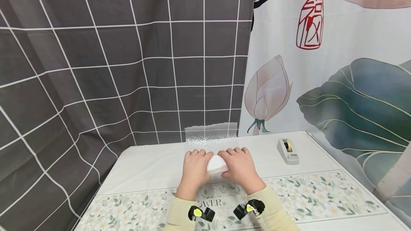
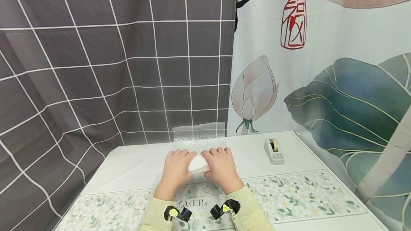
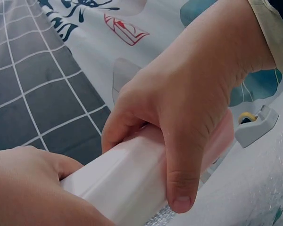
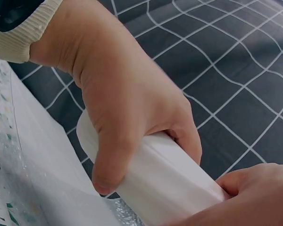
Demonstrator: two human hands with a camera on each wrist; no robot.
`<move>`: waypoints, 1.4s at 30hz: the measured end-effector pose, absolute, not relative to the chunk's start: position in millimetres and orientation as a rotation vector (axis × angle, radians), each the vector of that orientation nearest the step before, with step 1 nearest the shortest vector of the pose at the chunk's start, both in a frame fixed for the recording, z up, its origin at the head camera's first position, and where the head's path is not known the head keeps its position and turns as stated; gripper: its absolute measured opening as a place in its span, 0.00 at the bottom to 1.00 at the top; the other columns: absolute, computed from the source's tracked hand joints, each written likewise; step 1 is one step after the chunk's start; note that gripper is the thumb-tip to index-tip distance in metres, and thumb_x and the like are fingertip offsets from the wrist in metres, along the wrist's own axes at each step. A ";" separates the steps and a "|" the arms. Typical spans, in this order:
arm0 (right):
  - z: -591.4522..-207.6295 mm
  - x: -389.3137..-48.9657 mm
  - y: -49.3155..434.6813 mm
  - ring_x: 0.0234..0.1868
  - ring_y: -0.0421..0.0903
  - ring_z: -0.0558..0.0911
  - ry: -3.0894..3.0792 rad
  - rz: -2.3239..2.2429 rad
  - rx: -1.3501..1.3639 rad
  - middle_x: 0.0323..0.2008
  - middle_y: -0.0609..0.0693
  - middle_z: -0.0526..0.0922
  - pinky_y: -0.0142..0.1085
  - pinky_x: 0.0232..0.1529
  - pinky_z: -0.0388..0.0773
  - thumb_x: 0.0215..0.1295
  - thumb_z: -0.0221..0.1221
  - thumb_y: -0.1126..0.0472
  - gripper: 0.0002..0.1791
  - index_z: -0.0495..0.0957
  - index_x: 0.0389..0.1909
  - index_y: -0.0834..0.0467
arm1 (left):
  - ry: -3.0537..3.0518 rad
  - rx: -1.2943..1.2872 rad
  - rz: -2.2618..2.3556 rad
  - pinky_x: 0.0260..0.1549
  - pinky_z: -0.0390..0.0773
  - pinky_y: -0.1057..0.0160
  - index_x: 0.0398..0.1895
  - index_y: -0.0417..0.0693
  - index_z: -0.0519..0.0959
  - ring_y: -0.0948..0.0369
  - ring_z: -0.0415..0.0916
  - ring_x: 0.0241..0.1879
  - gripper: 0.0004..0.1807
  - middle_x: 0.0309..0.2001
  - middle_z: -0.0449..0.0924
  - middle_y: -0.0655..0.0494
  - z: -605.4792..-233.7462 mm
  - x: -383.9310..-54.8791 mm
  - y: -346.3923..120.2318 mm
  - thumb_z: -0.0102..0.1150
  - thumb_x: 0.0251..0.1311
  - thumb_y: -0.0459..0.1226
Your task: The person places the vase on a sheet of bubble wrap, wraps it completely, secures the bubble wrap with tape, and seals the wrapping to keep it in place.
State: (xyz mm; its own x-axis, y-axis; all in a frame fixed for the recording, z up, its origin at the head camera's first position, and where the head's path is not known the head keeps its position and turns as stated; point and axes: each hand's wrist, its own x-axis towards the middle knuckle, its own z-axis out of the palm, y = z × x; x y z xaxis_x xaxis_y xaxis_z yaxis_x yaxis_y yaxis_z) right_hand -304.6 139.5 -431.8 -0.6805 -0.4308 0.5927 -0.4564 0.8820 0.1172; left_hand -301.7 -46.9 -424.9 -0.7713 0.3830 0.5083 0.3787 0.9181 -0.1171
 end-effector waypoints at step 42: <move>-489.8 -334.6 141.8 0.52 0.53 0.81 -2.361 0.202 0.680 0.50 0.47 0.85 0.59 0.61 0.68 0.36 0.79 0.44 0.40 0.81 0.56 0.47 | -2.578 -0.504 -0.052 0.60 0.67 0.49 0.57 0.63 0.80 0.56 0.75 0.49 0.43 0.43 0.81 0.61 -475.3 -329.2 -51.9 0.86 0.27 0.47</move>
State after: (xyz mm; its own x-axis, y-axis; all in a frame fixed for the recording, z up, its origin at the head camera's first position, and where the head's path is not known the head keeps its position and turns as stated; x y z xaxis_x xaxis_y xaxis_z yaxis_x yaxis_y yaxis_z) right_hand -334.6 141.8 -489.8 -0.6447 -0.4189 0.6395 -0.5214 0.8527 0.0330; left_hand -329.2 -51.9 -475.3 -0.8018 0.3426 0.4896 0.3622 0.9303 -0.0579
